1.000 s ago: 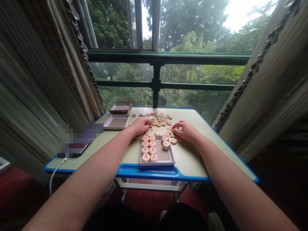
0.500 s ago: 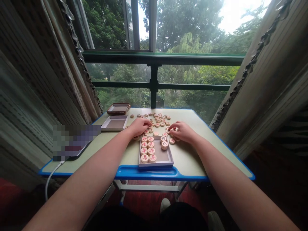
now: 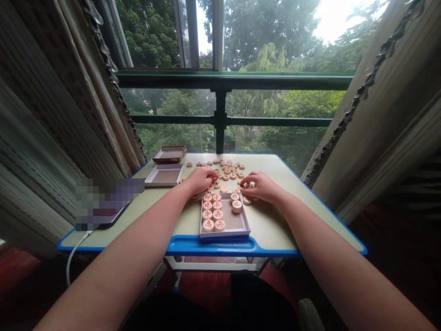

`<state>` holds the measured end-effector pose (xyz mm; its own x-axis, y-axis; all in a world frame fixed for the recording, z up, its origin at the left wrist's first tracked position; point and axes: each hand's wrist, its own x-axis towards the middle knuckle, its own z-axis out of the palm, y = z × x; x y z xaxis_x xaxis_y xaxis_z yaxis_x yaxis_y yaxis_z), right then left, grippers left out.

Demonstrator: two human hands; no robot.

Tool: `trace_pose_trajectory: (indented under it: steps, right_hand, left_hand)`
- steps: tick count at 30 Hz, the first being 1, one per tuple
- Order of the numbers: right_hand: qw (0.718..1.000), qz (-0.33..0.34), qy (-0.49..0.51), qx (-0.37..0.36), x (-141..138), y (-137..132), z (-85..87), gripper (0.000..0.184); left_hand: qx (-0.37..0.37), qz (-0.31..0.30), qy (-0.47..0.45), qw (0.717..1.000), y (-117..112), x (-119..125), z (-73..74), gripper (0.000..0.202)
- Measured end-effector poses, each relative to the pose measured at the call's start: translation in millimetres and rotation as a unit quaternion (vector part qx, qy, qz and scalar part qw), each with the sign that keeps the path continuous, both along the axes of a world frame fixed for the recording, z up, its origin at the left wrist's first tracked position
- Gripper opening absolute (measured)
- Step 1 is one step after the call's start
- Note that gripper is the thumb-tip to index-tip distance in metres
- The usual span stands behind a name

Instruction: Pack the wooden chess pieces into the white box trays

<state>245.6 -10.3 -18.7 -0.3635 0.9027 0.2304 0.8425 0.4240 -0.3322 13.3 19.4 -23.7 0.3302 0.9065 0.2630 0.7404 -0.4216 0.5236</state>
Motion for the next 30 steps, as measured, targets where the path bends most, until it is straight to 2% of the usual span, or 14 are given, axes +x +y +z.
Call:
trace_pose_trajectory:
  steps: [5,11,16,21,30]
  right_hand:
    - [0.999,-0.025,0.022,-0.013,-1,0,0.3,0.028]
    - [1.000,-0.026,0.003,-0.011,0,-1,1.3,0.024]
    - [0.999,-0.019,-0.014,-0.036,-1,-6,7.6,0.028]
    - [0.999,-0.020,-0.009,-0.031,1,-7,10.2,0.025]
    - [0.995,-0.094,-0.030,0.008,14,8,-1.4,0.023]
  left_hand:
    - [0.008,0.005,-0.009,1.000,0,0,0.4,0.036]
    - [-0.012,-0.009,-0.025,1.000,-1,1,1.3,0.040]
    - [0.003,-0.007,-0.014,1.000,-1,1,-0.1,0.036]
    - [-0.003,-0.010,-0.019,1.000,2,0,-3.8,0.039]
    - [-0.005,-0.003,-0.019,1.000,0,1,-1.8,0.037]
